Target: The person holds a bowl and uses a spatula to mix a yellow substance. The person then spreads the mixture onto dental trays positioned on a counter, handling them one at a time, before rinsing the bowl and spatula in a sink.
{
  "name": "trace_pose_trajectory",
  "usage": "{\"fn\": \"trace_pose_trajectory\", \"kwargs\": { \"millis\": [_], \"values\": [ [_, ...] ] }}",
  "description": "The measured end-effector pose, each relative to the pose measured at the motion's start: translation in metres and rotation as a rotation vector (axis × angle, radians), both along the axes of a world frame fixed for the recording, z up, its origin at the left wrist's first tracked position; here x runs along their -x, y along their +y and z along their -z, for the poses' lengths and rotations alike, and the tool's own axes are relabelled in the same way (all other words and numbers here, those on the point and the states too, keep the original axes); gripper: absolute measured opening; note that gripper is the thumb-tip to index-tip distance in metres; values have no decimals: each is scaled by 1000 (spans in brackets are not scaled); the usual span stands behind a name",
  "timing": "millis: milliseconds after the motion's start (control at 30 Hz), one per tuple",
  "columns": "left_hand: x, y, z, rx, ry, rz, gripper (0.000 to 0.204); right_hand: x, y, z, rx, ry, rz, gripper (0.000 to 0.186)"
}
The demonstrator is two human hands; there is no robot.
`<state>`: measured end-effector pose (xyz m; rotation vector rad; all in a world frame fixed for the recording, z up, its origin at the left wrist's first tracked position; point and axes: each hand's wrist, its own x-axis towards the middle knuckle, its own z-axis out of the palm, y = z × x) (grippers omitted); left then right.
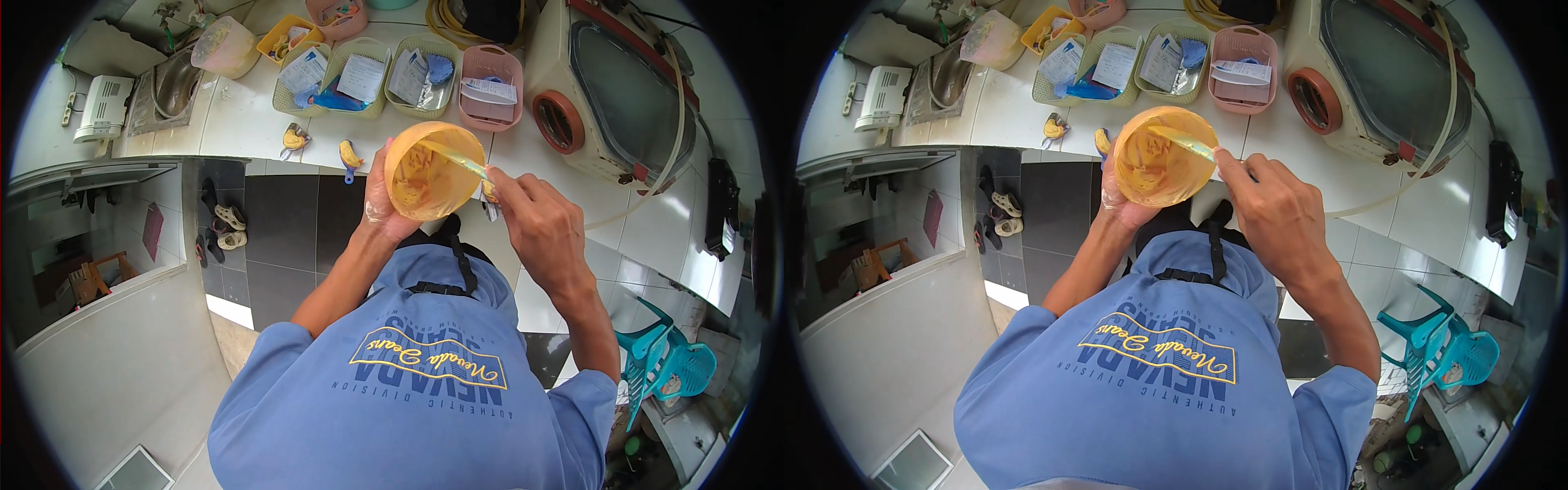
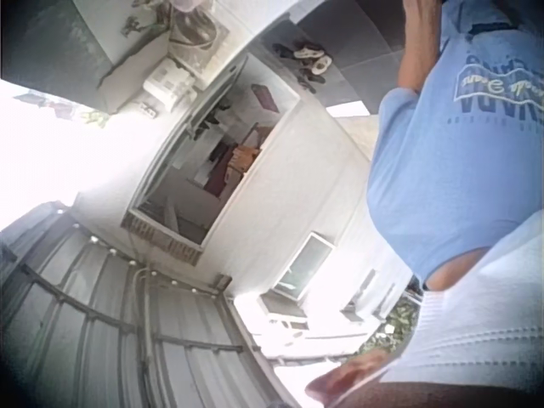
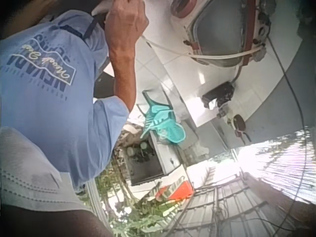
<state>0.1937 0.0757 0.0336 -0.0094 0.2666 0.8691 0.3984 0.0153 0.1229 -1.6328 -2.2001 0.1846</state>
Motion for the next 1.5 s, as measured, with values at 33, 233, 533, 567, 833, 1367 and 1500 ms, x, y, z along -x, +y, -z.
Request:
{"fn": "trace_pose_trajectory", "kwargs": {
  "millis": [33,233,533,567,833,1367,1500],
  "values": [
    [-3,1,-4,-2,-1,2,50,-2,1,0,-2,-1,2,28],
    [-14,10,-3,-51,238,-66,57,-2,-1,15,150,140,-31,21],
    [-19,21,-24,-23,310,-13,55,-6,5,2,0,-7,11,48],
    [-16,22,-22,-43,210,22,54,-6,2,1,1,-1,-2,49],
    [-19,30,-39,-67,114,86,52,-7,9,0,-60,26,4,48],
    [-34,40,-48,-210,376,-127,54,-14,18,39,60,214,164,22],
    [-36,40,-37,-272,368,-184,49,10,8,71,544,772,103,27]
  ]
}}
